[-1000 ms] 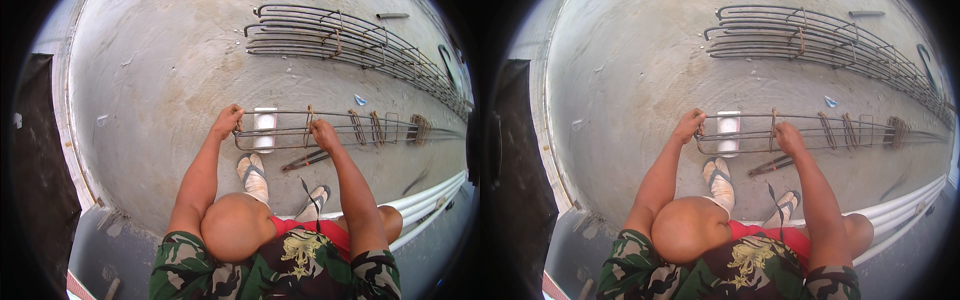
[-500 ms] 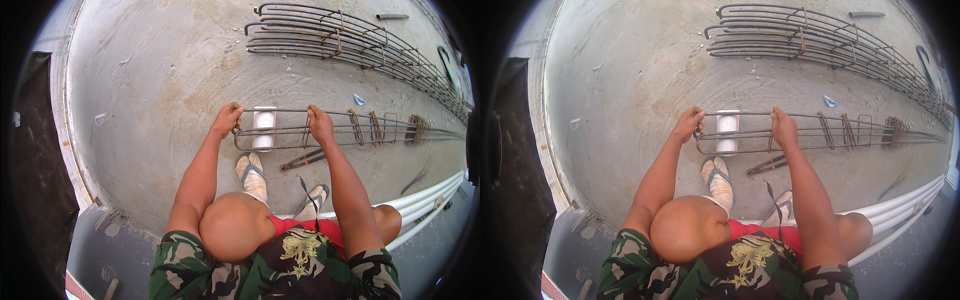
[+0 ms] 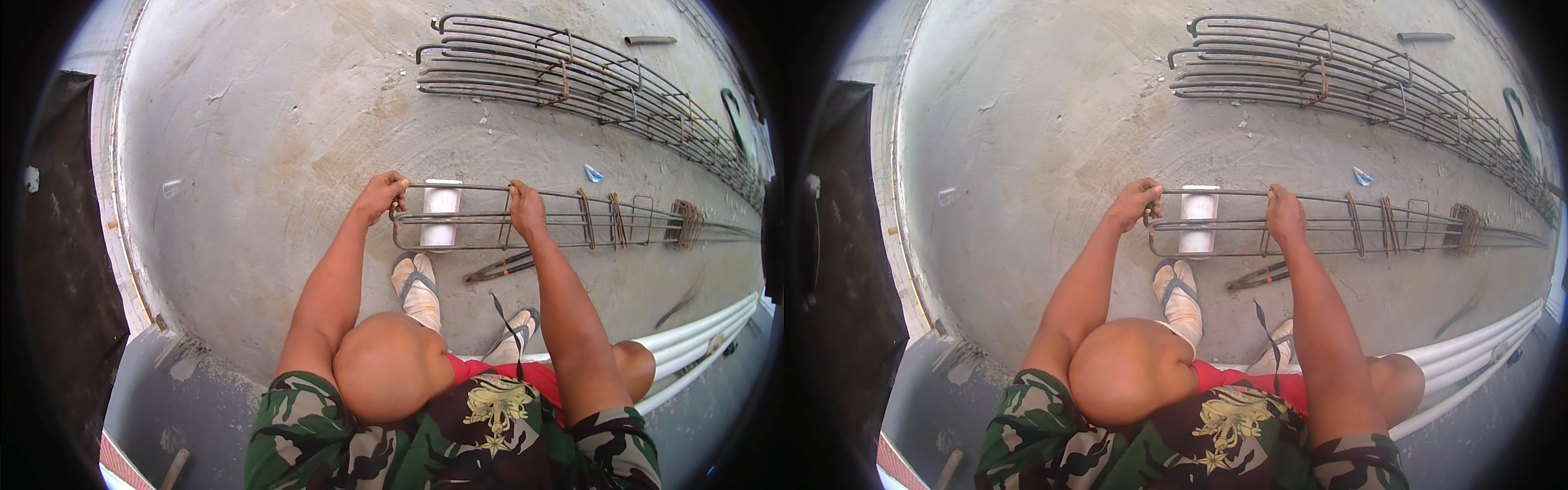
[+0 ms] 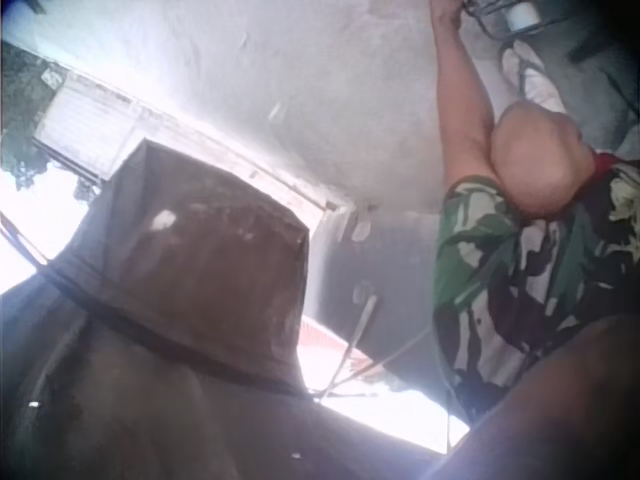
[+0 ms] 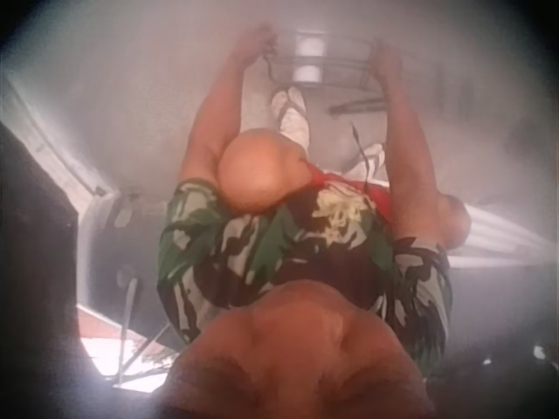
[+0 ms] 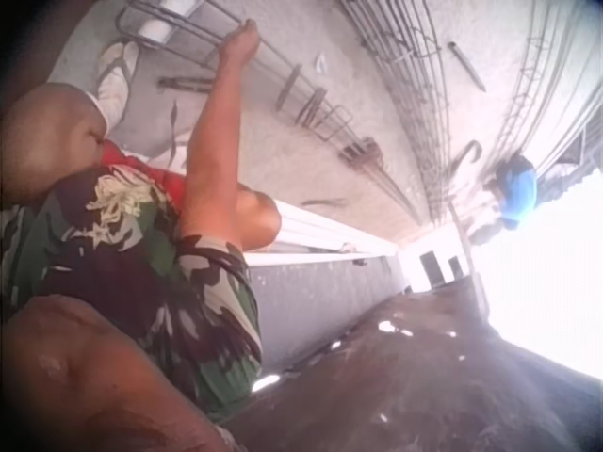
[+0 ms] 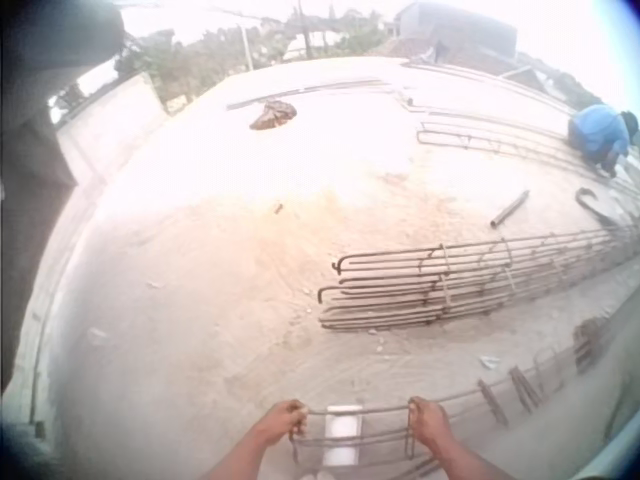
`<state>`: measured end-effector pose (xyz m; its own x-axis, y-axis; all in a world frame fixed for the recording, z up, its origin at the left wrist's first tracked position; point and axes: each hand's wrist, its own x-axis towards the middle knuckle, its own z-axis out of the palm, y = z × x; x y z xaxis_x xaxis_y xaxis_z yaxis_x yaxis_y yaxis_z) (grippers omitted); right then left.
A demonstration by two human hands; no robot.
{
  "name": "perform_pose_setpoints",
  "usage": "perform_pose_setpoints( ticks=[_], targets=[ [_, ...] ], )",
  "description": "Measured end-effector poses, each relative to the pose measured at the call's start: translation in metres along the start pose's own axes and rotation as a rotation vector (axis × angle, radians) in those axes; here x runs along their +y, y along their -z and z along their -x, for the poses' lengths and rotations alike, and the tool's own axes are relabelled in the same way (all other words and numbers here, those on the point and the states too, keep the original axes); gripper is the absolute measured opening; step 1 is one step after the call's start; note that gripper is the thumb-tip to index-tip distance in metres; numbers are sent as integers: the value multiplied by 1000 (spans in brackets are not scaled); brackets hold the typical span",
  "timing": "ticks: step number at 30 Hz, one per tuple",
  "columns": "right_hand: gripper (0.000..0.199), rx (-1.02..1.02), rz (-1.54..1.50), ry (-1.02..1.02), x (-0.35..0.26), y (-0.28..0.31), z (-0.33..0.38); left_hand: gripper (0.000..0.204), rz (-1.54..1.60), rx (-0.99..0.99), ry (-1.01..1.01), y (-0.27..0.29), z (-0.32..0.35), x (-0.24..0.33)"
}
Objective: The person places white plastic spacers between parallel steel bars of a rebar cage, then uses wire ties and pliers to secure the bars together. The person works on multiple sections of the cage, tightening ties at several junctions.
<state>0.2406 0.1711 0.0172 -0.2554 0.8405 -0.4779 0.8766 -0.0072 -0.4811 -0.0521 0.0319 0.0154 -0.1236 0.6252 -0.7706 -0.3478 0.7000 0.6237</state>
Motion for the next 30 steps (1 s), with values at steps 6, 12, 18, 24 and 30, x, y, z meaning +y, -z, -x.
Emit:
perform_pose_setpoints(
  ticks=[6,12,18,24,30],
  targets=[
    [29,8,12,66,-2,8,1,18,-43,-24,81,0,5,8],
    [29,9,2,7,-3,1,7,17,-26,25,4,-6,10,2],
    [28,35,-7,32,4,-3,3,17,48,26,-40,-7,4,-1],
    [29,49,-29,40,3,-4,2,17,26,38,-37,-3,0,-5],
    [34,-56,-43,-65,15,-2,-7,21,-109,-33,56,0,-1,14]
  ],
)
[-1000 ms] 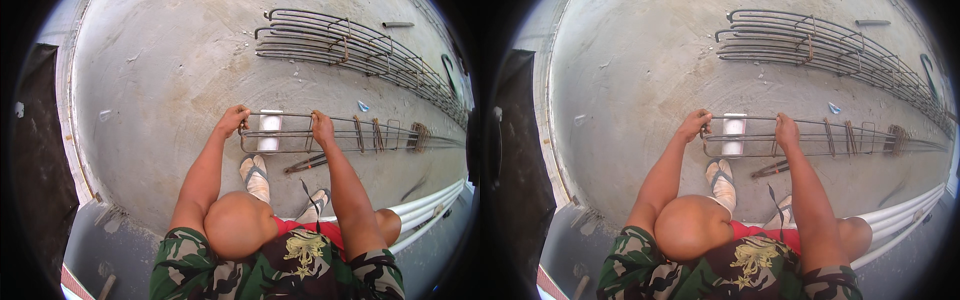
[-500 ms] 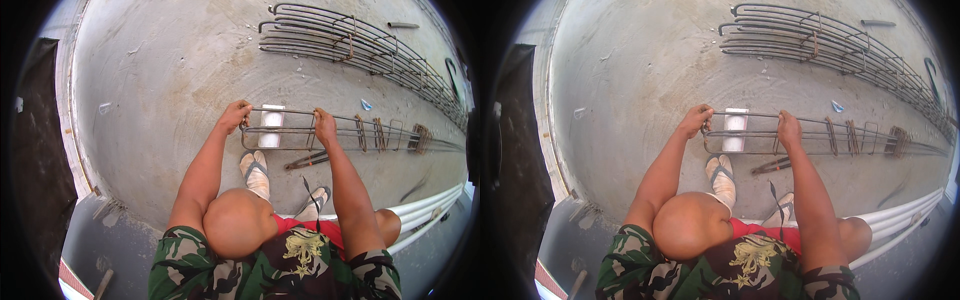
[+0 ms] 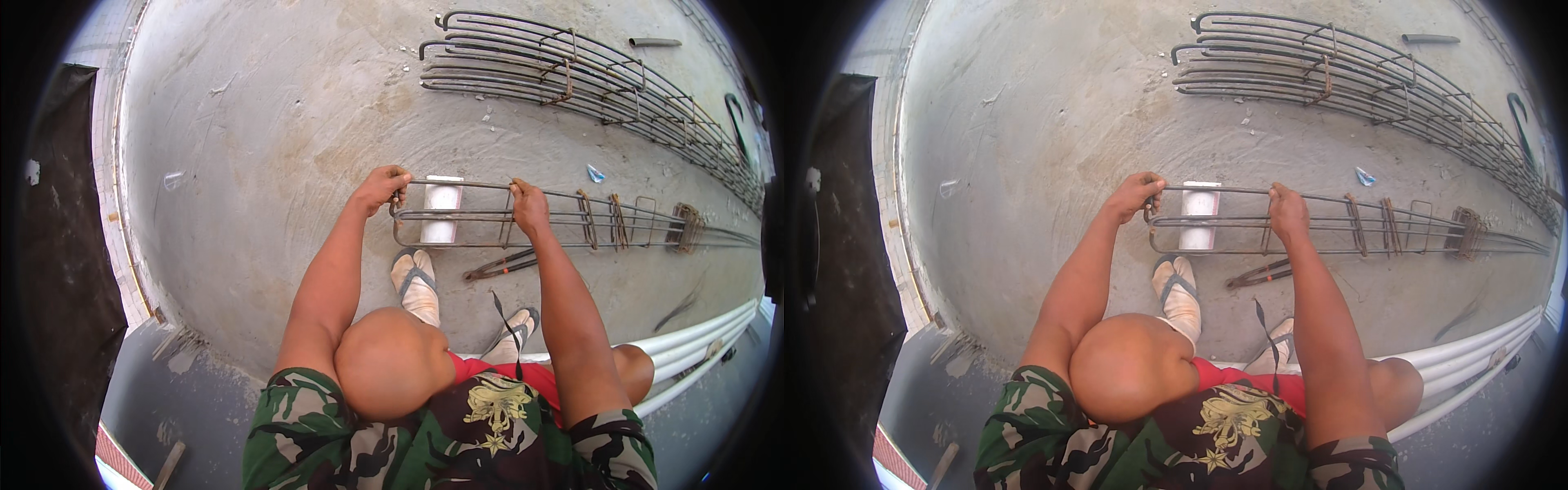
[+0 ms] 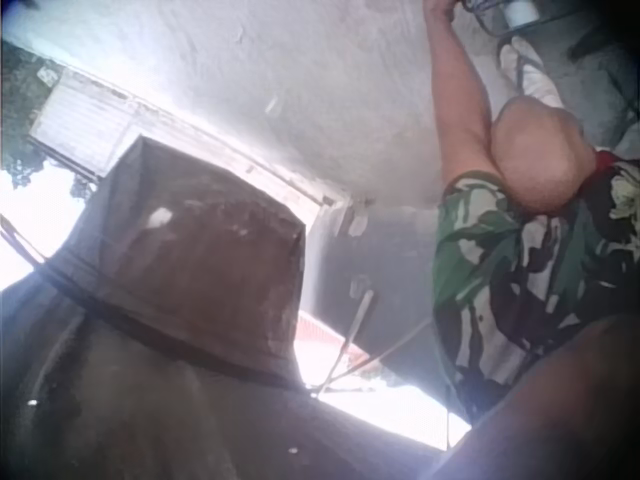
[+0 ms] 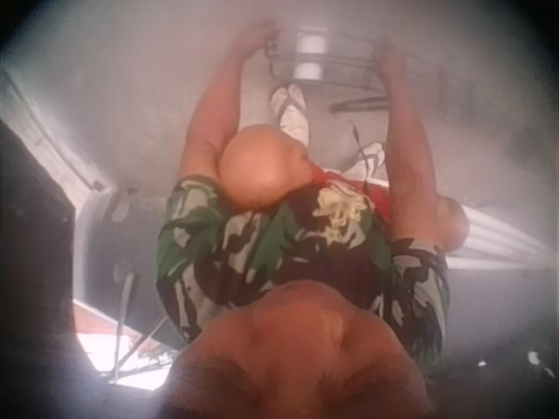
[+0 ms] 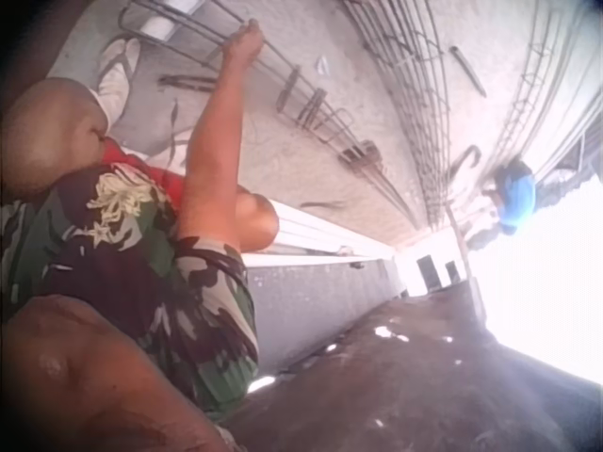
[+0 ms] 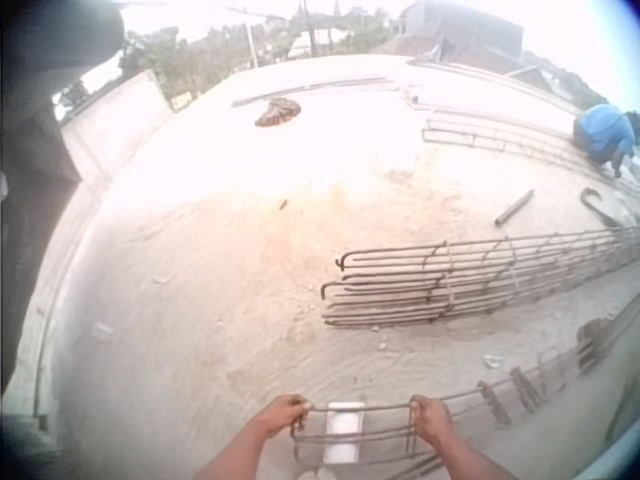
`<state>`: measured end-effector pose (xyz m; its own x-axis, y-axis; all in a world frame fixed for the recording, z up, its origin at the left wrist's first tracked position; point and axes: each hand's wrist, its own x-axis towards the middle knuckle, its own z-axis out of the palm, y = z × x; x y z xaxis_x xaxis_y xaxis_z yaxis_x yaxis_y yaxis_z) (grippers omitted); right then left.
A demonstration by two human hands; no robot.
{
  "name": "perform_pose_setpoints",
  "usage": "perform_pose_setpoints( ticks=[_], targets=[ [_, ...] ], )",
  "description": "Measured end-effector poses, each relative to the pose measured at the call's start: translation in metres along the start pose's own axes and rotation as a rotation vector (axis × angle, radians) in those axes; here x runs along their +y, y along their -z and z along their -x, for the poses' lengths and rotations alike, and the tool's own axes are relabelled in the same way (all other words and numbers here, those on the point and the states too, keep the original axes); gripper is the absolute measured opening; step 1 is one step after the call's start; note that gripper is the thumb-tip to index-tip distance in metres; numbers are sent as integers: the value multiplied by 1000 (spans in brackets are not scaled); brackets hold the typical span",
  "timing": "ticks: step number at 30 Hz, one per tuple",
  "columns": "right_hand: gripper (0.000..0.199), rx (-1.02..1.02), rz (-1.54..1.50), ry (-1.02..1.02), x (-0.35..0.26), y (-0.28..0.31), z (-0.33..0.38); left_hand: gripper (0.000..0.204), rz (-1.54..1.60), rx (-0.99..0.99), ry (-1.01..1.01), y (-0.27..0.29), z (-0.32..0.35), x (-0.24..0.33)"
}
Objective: The person places white plastic spacers between parallel steel bars of a rebar cage, then uses wire ties and pliers to secure the bars together. The person works on multiple sections of the cage, tightening ties at several junctions.
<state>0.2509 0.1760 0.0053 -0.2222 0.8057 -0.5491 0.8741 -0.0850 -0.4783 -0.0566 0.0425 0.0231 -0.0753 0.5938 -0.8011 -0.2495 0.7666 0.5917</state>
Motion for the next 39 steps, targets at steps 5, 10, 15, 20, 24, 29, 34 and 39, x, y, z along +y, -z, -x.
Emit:
perform_pose_setpoints(
  ticks=[5,10,15,20,24,29,34,39],
  targets=[
    [33,20,17,63,-11,4,9,26,-12,-25,40,8,2,-4],
    [34,21,26,49,-11,11,9,35,-384,214,-50,-7,4,29],
    [36,-34,-11,55,-4,9,5,35,-1058,16,-366,-69,-6,102],
    [35,-102,-180,73,8,6,-7,40,-1176,-191,-366,-149,-62,65],
    [34,-209,-236,29,6,23,-10,46,-968,-117,-286,-181,-64,48],
    [32,-268,-221,4,-3,35,-8,48,-906,-81,-241,-178,-65,45],
    [30,-177,-260,6,7,24,-10,41,-896,-88,-287,-175,-75,38],
    [24,149,-203,6,-4,5,18,31,-984,-61,-285,-176,-69,38]
  ],
)
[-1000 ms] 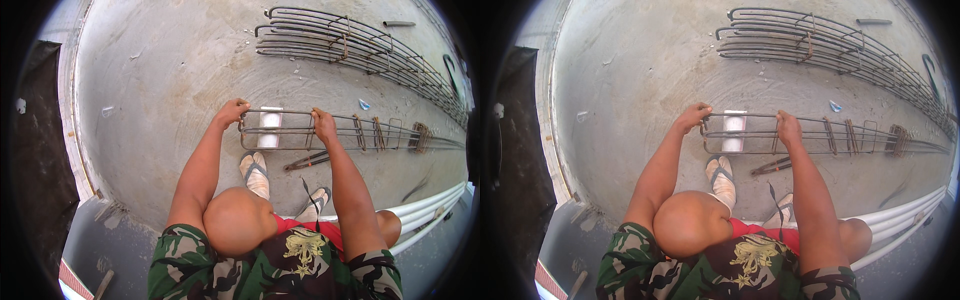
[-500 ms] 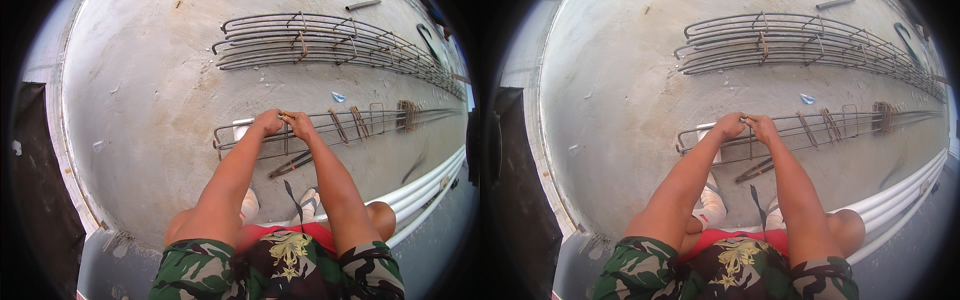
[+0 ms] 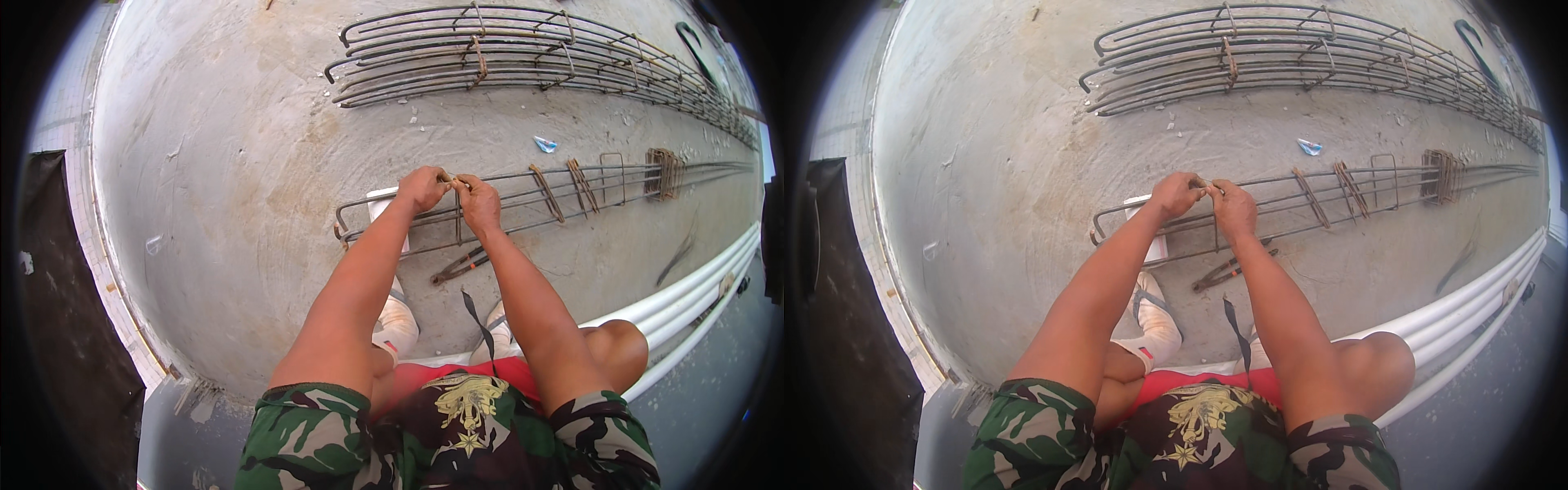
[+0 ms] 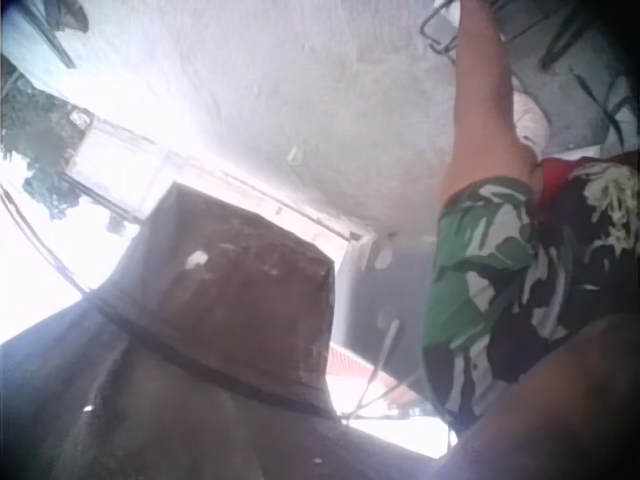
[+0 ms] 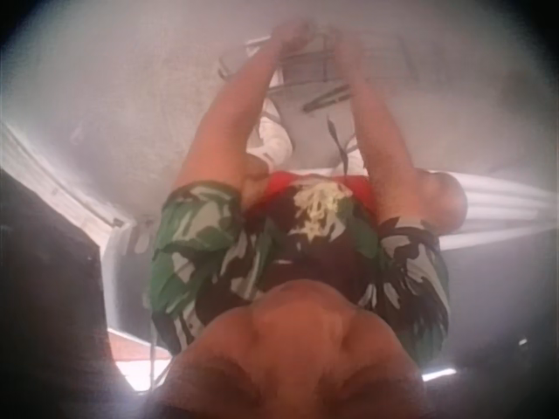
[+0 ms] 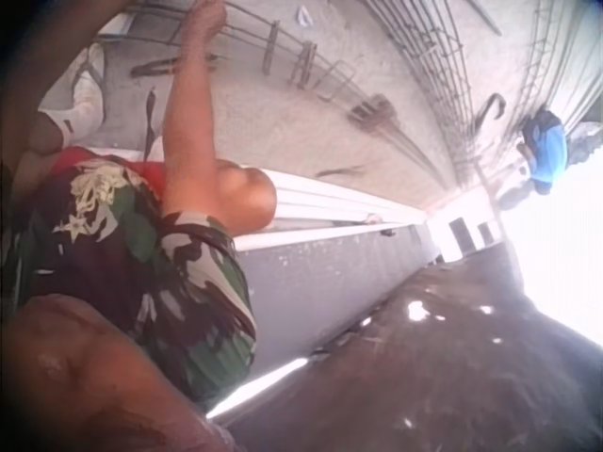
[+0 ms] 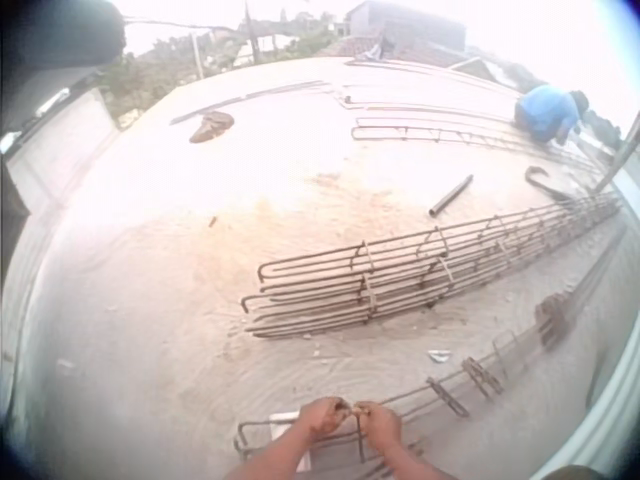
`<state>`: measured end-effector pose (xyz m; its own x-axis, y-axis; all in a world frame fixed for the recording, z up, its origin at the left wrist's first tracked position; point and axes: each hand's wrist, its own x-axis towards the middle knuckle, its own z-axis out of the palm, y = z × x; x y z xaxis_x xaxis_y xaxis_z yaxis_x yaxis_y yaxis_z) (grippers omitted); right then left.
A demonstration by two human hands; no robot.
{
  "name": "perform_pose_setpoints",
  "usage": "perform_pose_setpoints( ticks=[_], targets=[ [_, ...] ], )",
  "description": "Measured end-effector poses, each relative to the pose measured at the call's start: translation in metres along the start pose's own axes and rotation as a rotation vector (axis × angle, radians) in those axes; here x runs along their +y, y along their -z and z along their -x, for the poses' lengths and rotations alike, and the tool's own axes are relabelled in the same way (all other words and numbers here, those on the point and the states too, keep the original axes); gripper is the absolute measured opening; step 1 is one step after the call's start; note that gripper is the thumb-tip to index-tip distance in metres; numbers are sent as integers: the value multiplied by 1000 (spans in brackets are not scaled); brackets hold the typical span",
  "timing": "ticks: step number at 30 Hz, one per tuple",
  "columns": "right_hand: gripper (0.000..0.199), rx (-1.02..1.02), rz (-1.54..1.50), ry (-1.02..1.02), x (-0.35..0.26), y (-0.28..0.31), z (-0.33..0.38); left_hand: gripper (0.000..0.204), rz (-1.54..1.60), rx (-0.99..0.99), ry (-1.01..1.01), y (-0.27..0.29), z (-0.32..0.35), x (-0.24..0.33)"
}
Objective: The person places white plastic spacers between parallel steel bars of a rebar cage, then uses wire ties and pliers to secure the bars together. The person works on multiple sections of the cage, tightening ties at several junctions.
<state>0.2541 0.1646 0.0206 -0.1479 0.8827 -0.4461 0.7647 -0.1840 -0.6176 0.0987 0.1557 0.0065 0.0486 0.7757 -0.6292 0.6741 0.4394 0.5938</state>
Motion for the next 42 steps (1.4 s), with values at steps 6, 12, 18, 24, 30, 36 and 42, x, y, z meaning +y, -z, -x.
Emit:
perform_pose_setpoints(
  ticks=[6,12,18,24,30,36,42],
  targets=[
    [22,75,105,257,4,-9,2,33,23,-25,6,2,-5,-3],
    [28,-54,73,90,-1,2,-1,41,59,26,-15,-1,2,-3],
    [29,-169,-219,-78,-10,29,6,40,87,-29,3,8,7,8],
    [20,-288,-1174,-297,-1,64,26,37,115,-5,11,4,1,6],
    [24,-166,-326,-248,32,64,33,37,124,3,7,-1,-7,3],
    [25,-110,-377,-143,67,39,36,37,157,-32,33,3,-6,9],
    [23,-54,29,-40,53,39,43,35,175,-35,24,4,-7,2]
  ],
)
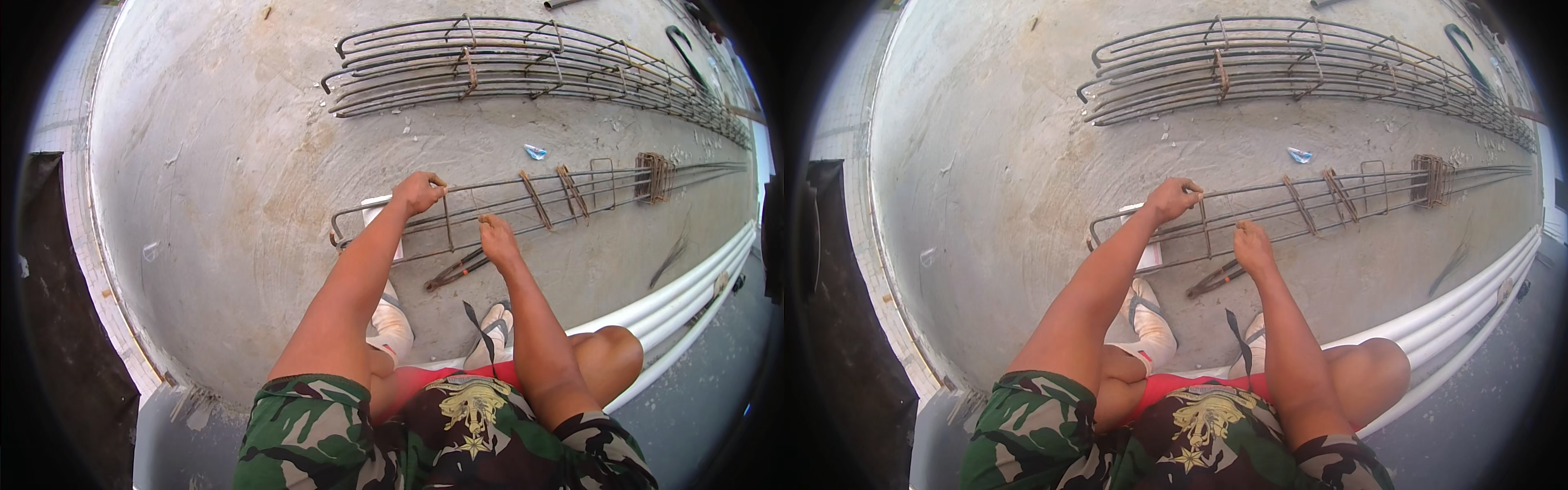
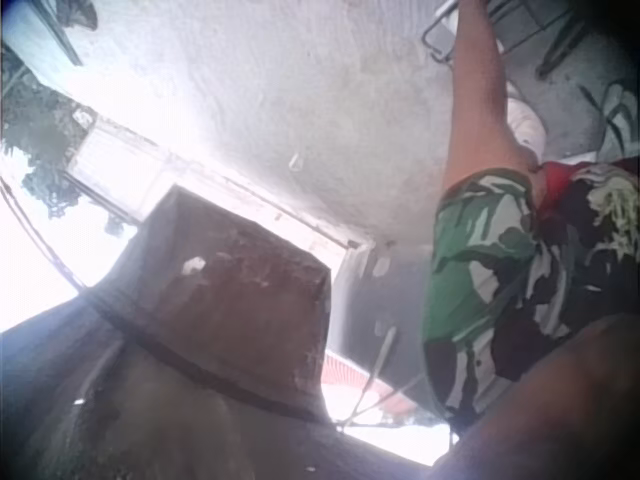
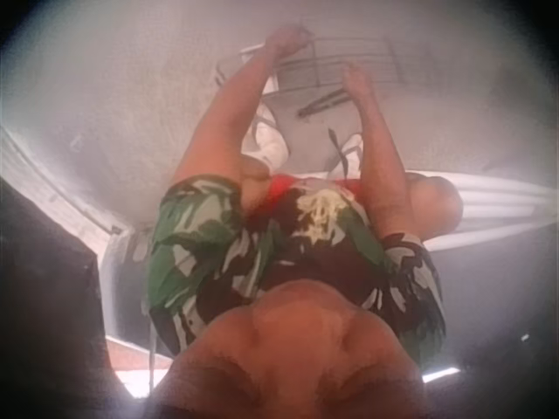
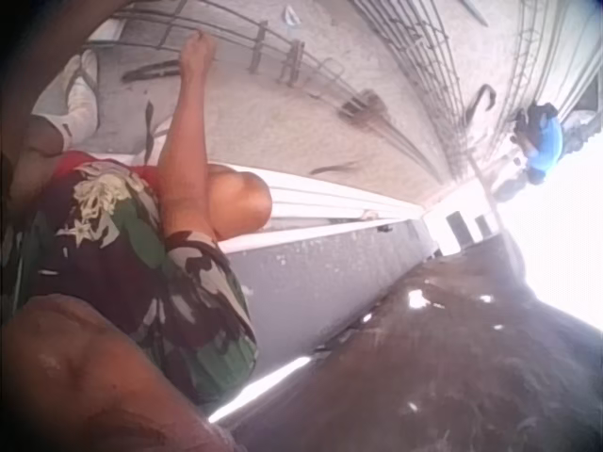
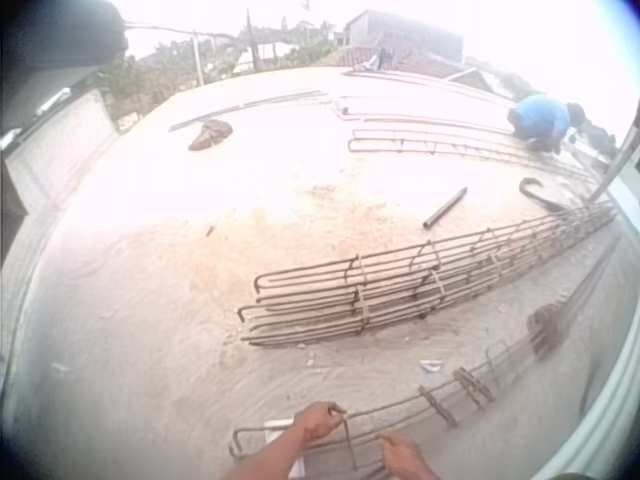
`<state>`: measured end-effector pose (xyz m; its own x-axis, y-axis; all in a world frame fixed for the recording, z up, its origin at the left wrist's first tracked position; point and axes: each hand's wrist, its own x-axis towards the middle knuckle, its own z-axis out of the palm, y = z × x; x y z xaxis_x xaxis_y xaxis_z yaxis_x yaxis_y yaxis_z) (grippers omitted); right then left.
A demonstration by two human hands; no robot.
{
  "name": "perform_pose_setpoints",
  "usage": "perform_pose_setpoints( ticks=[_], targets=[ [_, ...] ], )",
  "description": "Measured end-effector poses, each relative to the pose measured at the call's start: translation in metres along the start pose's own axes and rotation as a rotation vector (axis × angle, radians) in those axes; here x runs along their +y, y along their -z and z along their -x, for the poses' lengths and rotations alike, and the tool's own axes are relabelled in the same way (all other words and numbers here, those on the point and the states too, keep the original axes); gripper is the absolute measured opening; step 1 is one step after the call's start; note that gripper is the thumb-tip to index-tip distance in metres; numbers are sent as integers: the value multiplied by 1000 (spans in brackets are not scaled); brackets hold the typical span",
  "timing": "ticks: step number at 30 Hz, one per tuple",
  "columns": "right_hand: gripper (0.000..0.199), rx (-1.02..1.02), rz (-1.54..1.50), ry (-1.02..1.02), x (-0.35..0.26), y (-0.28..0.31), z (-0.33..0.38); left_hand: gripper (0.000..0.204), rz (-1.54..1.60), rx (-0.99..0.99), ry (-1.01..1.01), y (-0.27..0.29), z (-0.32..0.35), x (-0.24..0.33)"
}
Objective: The person places white plastic spacers between parallel steel bars of a rebar cage, then uses wire ties and pliers to secure the bars together. The person works on multiple sections of the cage, tightening ties at several junctions.
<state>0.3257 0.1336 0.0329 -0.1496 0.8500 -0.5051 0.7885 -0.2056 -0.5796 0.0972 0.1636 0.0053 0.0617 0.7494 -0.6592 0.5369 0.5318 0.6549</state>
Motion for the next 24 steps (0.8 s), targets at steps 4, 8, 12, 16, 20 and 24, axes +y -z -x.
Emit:
perform_pose_setpoints(
  ticks=[4,8,12,16,20,24],
  targets=[
    [19,-114,80,-196,-26,13,1,35,15,7,2,0,0,-3],
    [19,-190,290,-153,-45,26,-2,33,55,-23,20,4,3,4],
    [17,-202,417,-130,-61,20,-17,31,74,-25,24,5,4,3],
    [20,-63,196,-110,-60,-6,-35,31,123,-77,40,5,-1,4],
    [26,-17,-75,-13,-42,-36,-44,29,125,-87,29,2,-9,-4],
    [29,-175,-247,-41,-32,-52,-52,29,153,-110,30,1,-15,-13]
  ],
)
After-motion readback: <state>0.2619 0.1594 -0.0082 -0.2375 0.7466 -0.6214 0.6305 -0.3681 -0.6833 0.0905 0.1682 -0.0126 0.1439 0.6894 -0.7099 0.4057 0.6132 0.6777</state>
